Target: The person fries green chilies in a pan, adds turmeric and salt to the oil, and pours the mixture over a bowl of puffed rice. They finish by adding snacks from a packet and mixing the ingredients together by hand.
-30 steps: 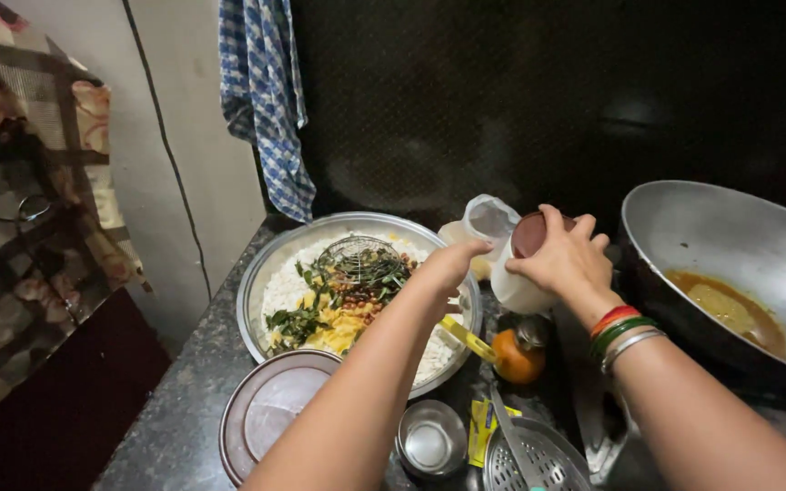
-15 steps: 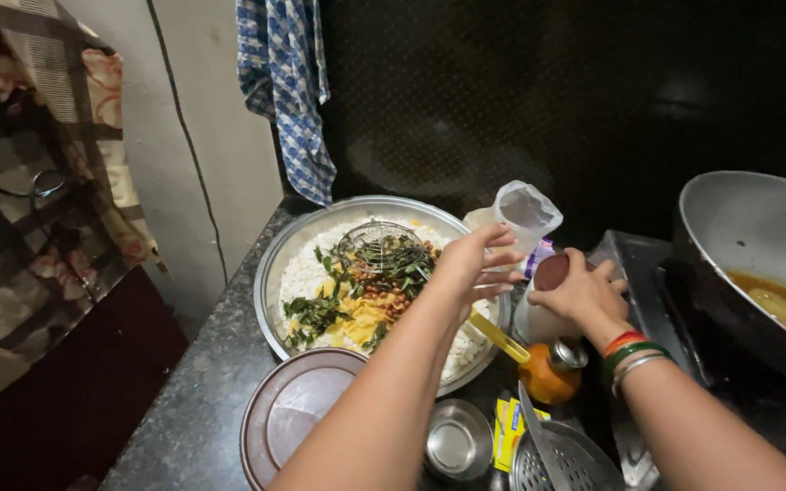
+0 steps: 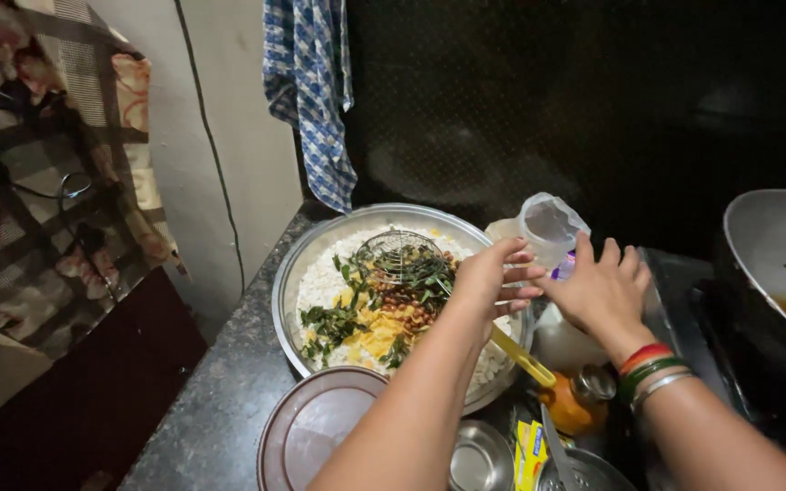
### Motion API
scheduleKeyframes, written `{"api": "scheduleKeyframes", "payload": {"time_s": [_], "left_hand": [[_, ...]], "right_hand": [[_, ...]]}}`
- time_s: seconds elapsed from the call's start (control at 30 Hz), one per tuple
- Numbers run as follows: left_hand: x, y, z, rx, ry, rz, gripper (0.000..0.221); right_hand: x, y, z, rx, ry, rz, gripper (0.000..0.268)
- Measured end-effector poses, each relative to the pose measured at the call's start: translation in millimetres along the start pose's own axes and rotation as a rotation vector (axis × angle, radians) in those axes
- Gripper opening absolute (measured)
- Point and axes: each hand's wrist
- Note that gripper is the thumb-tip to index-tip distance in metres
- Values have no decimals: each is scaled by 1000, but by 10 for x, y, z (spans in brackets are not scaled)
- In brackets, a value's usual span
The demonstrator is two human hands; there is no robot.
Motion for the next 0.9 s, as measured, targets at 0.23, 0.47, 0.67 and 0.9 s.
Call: {"api": "scheduleKeyframes", "payload": {"time_s": [0.23,0.47,0.67,0.9], "left_hand": [[-15,-28,41,-48,-43,24,38],[7,-41,33,-136,-67,-29,39],[1,-49,14,-141,-72,-45,38],[4,-54,30,-149,-68,-41,39]], "right_hand": [[805,-247,144,402,-248,-236,99],[1115,-1277,637,380,-355,-454,114],[1016,-1009,406,477,-457,-471,147],[904,-649,218,423,-717,-282,107]]}}
Point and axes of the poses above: each hand's wrist, its own x-axis towards the middle knuckle, its own y-axis out of the back of the hand, z = x × y, and after that the axes turned 12 degrees about y, right-handed
